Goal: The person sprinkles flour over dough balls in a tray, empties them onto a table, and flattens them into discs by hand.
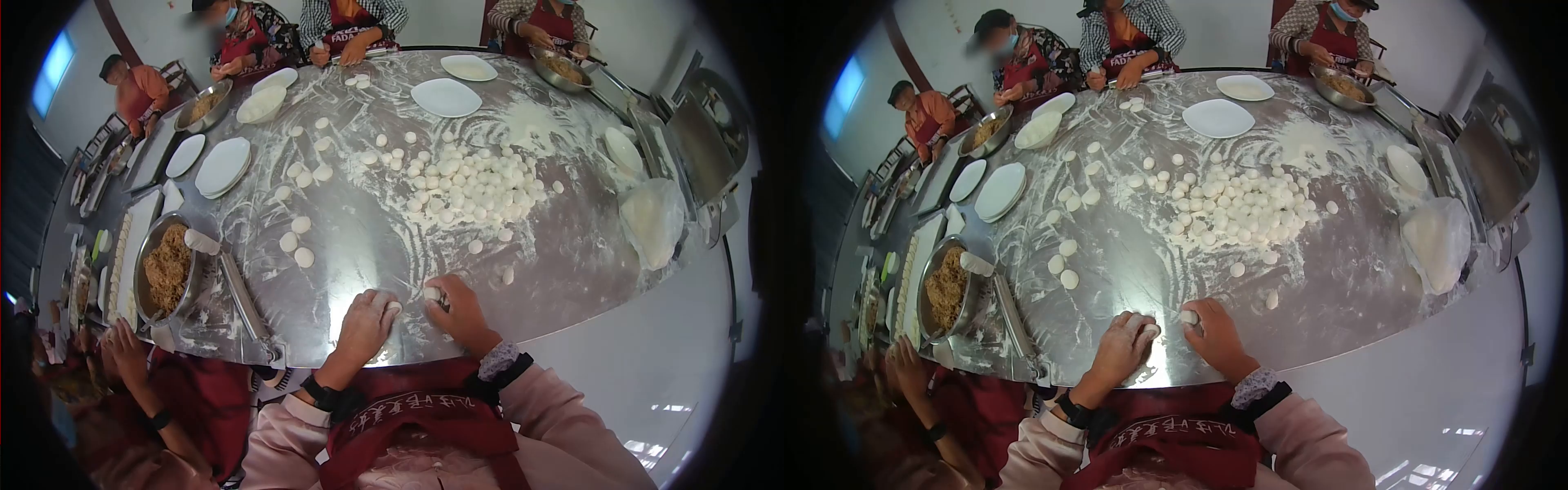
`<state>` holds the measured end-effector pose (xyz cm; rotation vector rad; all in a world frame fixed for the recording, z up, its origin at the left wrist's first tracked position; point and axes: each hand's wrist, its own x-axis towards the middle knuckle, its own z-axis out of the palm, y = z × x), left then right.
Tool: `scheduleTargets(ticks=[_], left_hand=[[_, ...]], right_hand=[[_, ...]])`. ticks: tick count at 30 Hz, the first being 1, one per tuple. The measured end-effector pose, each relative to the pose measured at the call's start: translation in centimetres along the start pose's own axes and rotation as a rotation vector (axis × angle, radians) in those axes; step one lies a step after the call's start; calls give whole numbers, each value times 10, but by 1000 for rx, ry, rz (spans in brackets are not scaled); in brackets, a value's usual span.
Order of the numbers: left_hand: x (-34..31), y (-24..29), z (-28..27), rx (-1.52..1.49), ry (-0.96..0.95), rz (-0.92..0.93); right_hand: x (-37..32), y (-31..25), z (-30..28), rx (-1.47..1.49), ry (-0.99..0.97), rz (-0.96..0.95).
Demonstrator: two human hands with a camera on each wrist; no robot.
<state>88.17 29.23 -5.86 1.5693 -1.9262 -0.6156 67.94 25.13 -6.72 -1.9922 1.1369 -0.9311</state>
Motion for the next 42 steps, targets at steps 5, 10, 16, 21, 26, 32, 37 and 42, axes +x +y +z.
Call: scheduleTargets(ticks=[5,10,16,21,26,32,37,42], left_hand=[[-4,7,-15,129,76,45],[-3,-11,-11,159,-108,173],[11,11,-33,341,40,57],[41,25,-2,400,239,148],[35,-7,32,477,92,144],[20,-43,-3,577,143,-30],[15,-44,-21,564,163,-105],[32,-3,-32,421,256,-17]], right_hand=[[-20,-13,0,14,26,71],[-29,1,5,367,16,228],[-20,-7,11,289,-65,167],[-21,-18,12,20,-80,134],[-23,-19,16,-78,-34,103],[-11,-30,22,-222,-15,-91],[5,-36,43,-370,-134,-67],[-4,-31,27,-121,-33,84]])
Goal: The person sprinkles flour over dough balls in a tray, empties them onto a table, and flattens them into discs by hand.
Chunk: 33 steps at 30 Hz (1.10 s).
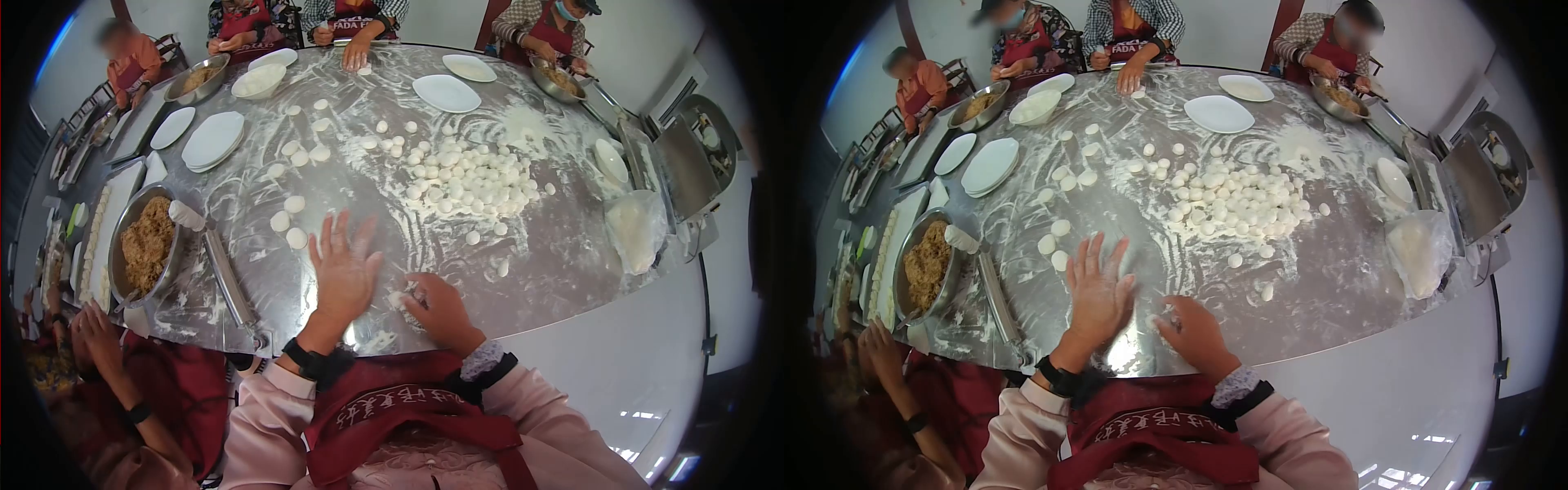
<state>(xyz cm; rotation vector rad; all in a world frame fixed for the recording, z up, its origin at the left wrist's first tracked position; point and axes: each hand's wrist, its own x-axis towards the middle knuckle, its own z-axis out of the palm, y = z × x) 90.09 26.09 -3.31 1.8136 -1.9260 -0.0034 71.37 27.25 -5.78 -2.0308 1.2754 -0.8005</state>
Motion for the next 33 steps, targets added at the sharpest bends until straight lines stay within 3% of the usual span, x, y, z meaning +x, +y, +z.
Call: scheduleTargets(ticks=[1,5,7,8,10,11,13,18,22,26,28,29,31,32,33], left_hand=[[4,14,-4,-7,5,5],[5,56,22,-99,-7,223],[-10,53,65,-70,-143,263],[-7,53,65,-63,-136,305],[-14,50,66,-65,-147,311],[-11,45,66,-55,-137,316],[-16,28,61,-21,-127,282],[-25,-13,39,68,-119,98],[-14,-1,29,22,-67,60],[8,50,7,-119,-46,198],[-1,45,51,-114,-78,264],[-7,45,67,-97,-111,326],[-2,51,65,-91,-83,289],[-3,52,66,-85,-95,302],[-4,52,66,-74,-97,310]], right_hand=[[-1,0,-11,132,-18,178],[1,36,-49,10,142,222],[13,49,-63,-179,350,106],[28,57,-66,-185,364,101],[41,73,-62,-461,436,-201],[46,81,-58,-459,440,-214],[50,84,-50,-429,239,-47],[14,34,-2,-54,41,-78],[2,6,10,70,-39,-104],[0,12,-27,29,40,-50],[-3,45,-53,-234,297,2],[-7,56,-66,-244,291,9],[-9,73,-87,-536,470,-7],[-16,85,-89,-541,466,1],[-17,93,-89,-469,398,124]])
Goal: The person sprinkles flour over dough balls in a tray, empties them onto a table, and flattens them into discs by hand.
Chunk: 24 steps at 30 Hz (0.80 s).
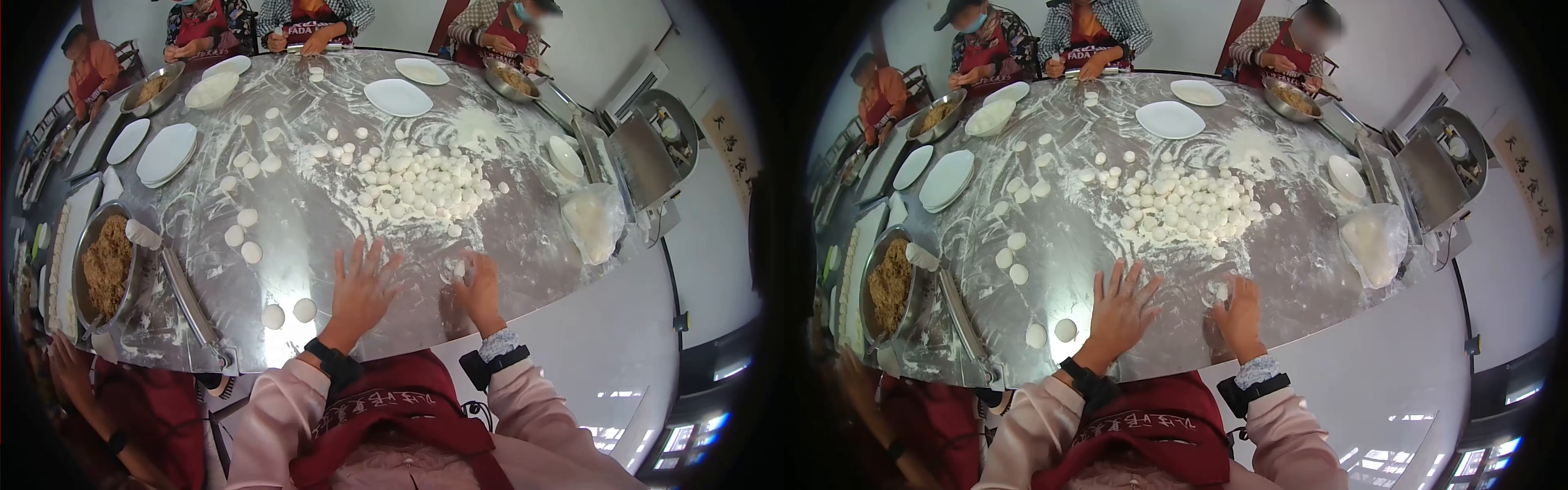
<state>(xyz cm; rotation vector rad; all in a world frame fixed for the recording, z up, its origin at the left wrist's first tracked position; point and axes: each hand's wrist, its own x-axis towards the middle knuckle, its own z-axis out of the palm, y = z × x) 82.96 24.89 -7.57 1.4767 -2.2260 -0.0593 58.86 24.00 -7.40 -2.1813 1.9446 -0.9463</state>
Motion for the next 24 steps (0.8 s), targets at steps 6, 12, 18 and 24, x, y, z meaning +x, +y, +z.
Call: scheduleTargets(ticks=[6,12,18,24], left_hand=[[-18,-23,-7,28,-14,-102],[-30,-48,-20,94,12,-188],[-31,-49,-18,108,16,-203],[-30,-49,-18,123,-5,-204]], right_hand=[[-6,-45,0,264,-204,119],[-22,-107,33,569,-415,-136],[-29,-113,47,453,-317,-296],[-32,-112,48,505,-317,-381]])
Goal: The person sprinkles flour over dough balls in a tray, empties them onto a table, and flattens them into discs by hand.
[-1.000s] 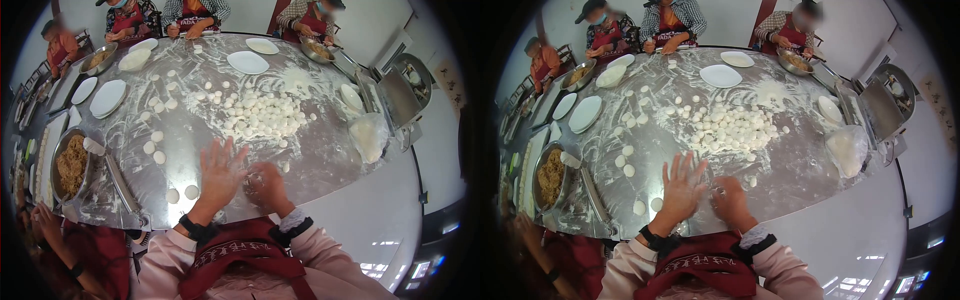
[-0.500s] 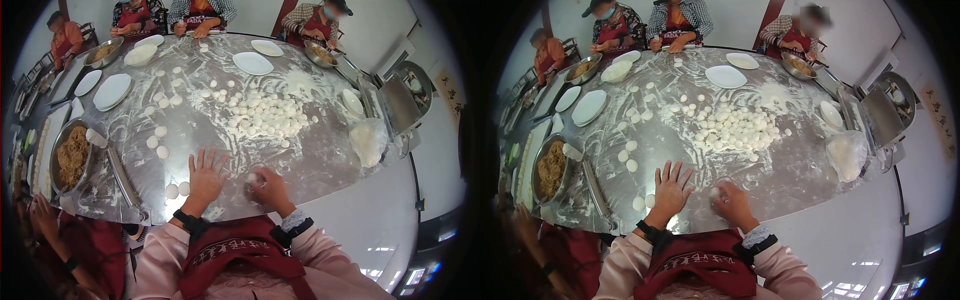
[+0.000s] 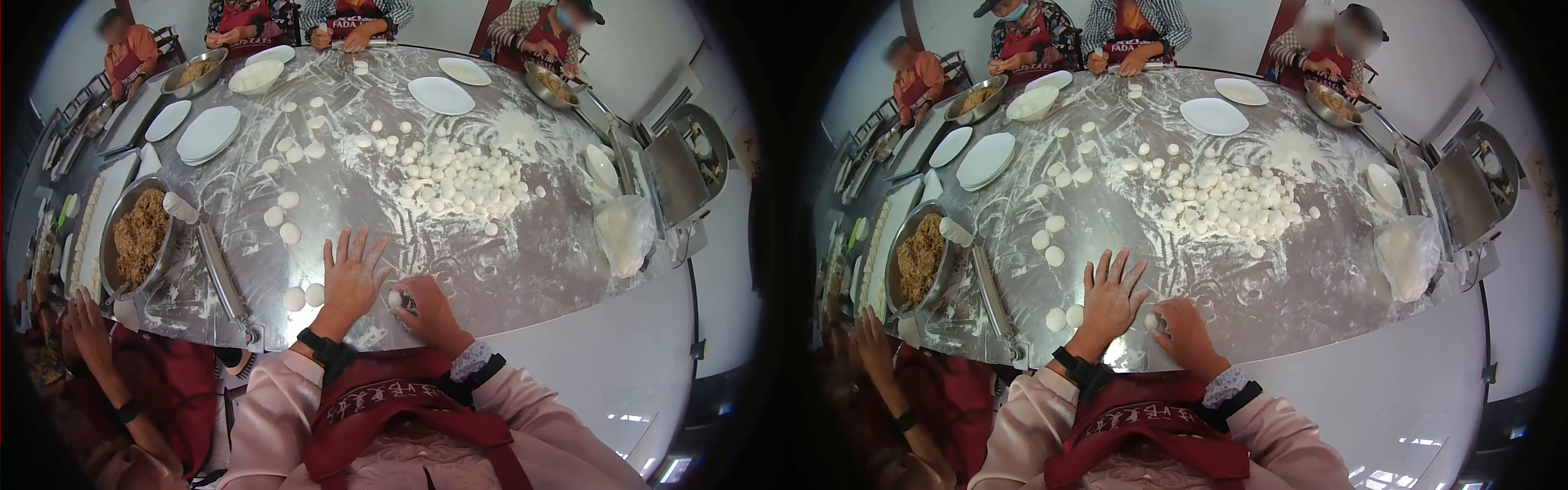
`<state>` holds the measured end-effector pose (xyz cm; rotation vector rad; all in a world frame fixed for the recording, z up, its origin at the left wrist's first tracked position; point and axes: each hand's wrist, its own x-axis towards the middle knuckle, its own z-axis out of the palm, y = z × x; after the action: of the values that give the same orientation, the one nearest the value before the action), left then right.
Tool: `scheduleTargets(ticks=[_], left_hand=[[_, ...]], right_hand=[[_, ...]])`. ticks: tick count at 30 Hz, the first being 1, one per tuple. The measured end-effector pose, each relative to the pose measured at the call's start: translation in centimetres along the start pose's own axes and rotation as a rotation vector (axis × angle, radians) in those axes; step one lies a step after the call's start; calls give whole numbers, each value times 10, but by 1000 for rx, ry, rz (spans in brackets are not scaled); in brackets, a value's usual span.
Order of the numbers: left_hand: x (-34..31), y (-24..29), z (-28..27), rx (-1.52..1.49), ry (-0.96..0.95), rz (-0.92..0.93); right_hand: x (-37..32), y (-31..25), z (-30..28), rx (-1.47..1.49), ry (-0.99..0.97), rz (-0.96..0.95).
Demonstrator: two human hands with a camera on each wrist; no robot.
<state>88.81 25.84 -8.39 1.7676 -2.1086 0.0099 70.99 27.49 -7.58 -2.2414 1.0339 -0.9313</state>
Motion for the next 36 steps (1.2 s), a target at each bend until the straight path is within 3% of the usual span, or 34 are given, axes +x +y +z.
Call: scheduleTargets(ticks=[7,10,14,16,20,22,24,25,26,27,28,29,32,34,35,36], left_hand=[[2,5,-7,-1,-12,0],[9,28,-26,-16,39,-49],[17,59,-19,-145,81,119],[10,65,8,-108,-83,237],[15,67,20,-85,-92,268],[8,61,26,-35,-74,327],[1,45,39,-28,-39,270],[-1,34,36,-46,-20,225],[1,27,18,-12,-62,161],[2,20,7,29,-31,137],[3,15,3,53,3,116],[3,11,2,63,7,77],[4,3,3,69,29,25],[1,4,5,80,10,45],[-2,3,6,82,1,28],[-1,3,5,81,0,38]], right_hand=[[-2,4,2,-44,-78,45],[-4,5,-5,11,38,37],[-4,33,-46,69,83,218],[0,56,-73,-222,224,411],[5,113,-100,-474,398,251],[5,141,-93,-437,279,288],[2,156,-77,-512,175,353],[6,149,-72,-432,77,399],[8,121,-64,-284,171,327],[9,94,-60,-184,127,347],[7,70,-53,-157,188,197],[11,40,-54,-69,55,332],[5,8,-25,50,-2,324],[0,5,-3,-97,44,-133],[-8,3,-1,-63,-4,-9],[-5,-3,-3,-55,-17,-9]])
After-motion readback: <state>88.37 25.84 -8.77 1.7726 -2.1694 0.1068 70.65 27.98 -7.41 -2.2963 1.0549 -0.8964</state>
